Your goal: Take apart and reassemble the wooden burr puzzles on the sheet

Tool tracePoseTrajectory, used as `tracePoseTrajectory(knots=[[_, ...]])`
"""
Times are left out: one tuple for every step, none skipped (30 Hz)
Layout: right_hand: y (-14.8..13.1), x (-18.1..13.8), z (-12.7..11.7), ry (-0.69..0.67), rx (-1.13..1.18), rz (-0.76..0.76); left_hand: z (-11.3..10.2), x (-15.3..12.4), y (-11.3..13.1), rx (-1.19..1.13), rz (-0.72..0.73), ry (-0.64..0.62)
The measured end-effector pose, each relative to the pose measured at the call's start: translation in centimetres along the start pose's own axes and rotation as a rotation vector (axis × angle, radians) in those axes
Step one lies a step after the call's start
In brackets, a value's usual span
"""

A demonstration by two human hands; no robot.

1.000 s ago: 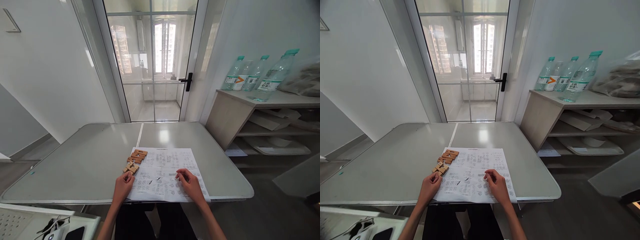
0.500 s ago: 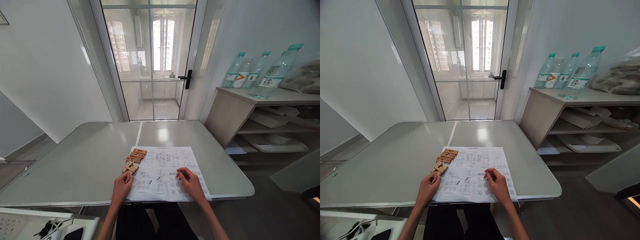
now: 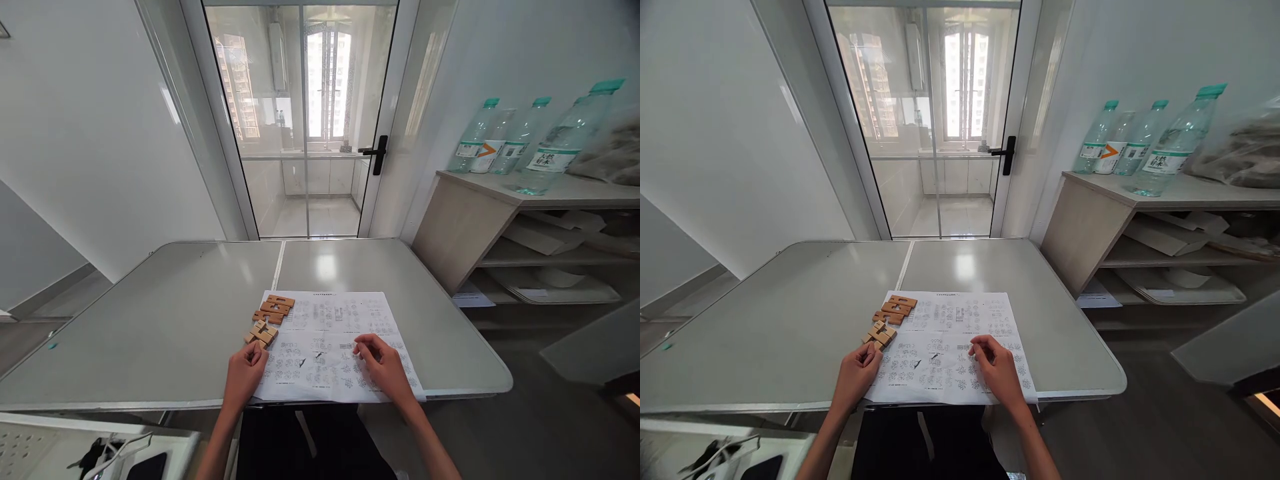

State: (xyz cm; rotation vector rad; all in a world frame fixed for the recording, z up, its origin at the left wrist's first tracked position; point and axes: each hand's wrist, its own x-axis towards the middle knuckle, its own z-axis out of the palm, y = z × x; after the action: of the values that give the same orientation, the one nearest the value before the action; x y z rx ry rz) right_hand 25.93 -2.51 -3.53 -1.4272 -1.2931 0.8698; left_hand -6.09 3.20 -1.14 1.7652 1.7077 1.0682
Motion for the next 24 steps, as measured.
tracePoseTrajectory(knots=[[-0.04, -0.02, -0.03, -0.004, -0.003, 0.001, 0.01, -0.01, 0.02, -0.001, -0.001, 0.003], [-0.06, -0.04, -0.05, -0.009, -0.004, 0.003, 0.02, -0.03, 0.03, -0.003, -0.002, 0.005], [-0.06, -0.05, -0.07, -0.012, -0.003, 0.005, 0.05, -0.04, 0.03, -0.005, -0.002, 0.007], [-0.05, -0.04, -0.09, -0.012, -0.002, 0.006, 0.08, -0.05, 0.01, -0.007, -0.003, 0.008], [-0.01, -0.01, -0.09, -0.01, 0.0, 0.006, 0.12, -0.06, -0.03, -0.009, -0.003, 0.008], [0.05, 0.02, -0.1, -0.008, 0.001, 0.006, 0.15, -0.05, -0.08, -0.01, -0.003, 0.006], [0.1, 0.06, -0.09, -0.006, 0.003, 0.006, 0.19, -0.04, -0.15, -0.011, -0.002, 0.004], [0.16, 0.09, -0.09, -0.001, 0.005, 0.008, 0.23, -0.03, -0.22, -0.011, -0.001, 0.002], [0.2, 0.11, -0.08, 0.004, 0.007, 0.009, 0.26, -0.01, -0.3, -0.01, 0.0, 0.0], [0.24, 0.11, -0.07, 0.008, 0.008, 0.01, 0.28, 0.0, -0.37, -0.009, 0.002, -0.002], [0.27, 0.1, -0.07, 0.011, 0.008, 0.012, 0.29, 0.01, -0.42, -0.008, 0.003, -0.004], [0.3, 0.08, -0.07, 0.012, 0.008, 0.013, 0.3, 0.02, -0.47, -0.007, 0.005, -0.004], [0.33, 0.05, -0.07, 0.012, 0.008, 0.013, 0.31, 0.03, -0.5, -0.007, 0.005, -0.004], [0.37, 0.03, -0.07, 0.01, 0.007, 0.014, 0.31, 0.04, -0.52, -0.006, 0.005, -0.004], [0.41, 0.01, -0.07, 0.007, 0.009, 0.016, 0.31, 0.04, -0.53, -0.006, 0.005, -0.003], [0.46, 0.01, -0.07, 0.003, 0.012, 0.019, 0.31, 0.05, -0.54, -0.005, 0.005, -0.002], [0.51, 0.01, -0.07, -0.001, 0.016, 0.021, 0.32, 0.06, -0.54, -0.005, 0.004, -0.002], [0.54, 0.02, -0.07, -0.004, 0.019, 0.023, 0.32, 0.07, -0.54, -0.004, 0.004, -0.002], [0.57, 0.04, -0.07, -0.006, 0.021, 0.024, 0.32, 0.08, -0.54, -0.004, 0.004, -0.002], [0.57, 0.04, -0.07, -0.006, 0.023, 0.022, 0.32, 0.09, -0.54, -0.003, 0.005, -0.003], [0.56, 0.05, -0.07, -0.005, 0.022, 0.017, 0.33, 0.1, -0.53, -0.002, 0.005, -0.003], [0.54, 0.05, -0.07, -0.004, 0.021, 0.013, 0.33, 0.11, -0.52, -0.002, 0.006, -0.004], [0.51, 0.04, -0.07, -0.003, 0.018, 0.009, 0.33, 0.11, -0.5, -0.001, 0.006, -0.005], [0.47, 0.03, -0.07, -0.003, 0.016, 0.007, 0.32, 0.11, -0.47, 0.0, 0.007, -0.005]])
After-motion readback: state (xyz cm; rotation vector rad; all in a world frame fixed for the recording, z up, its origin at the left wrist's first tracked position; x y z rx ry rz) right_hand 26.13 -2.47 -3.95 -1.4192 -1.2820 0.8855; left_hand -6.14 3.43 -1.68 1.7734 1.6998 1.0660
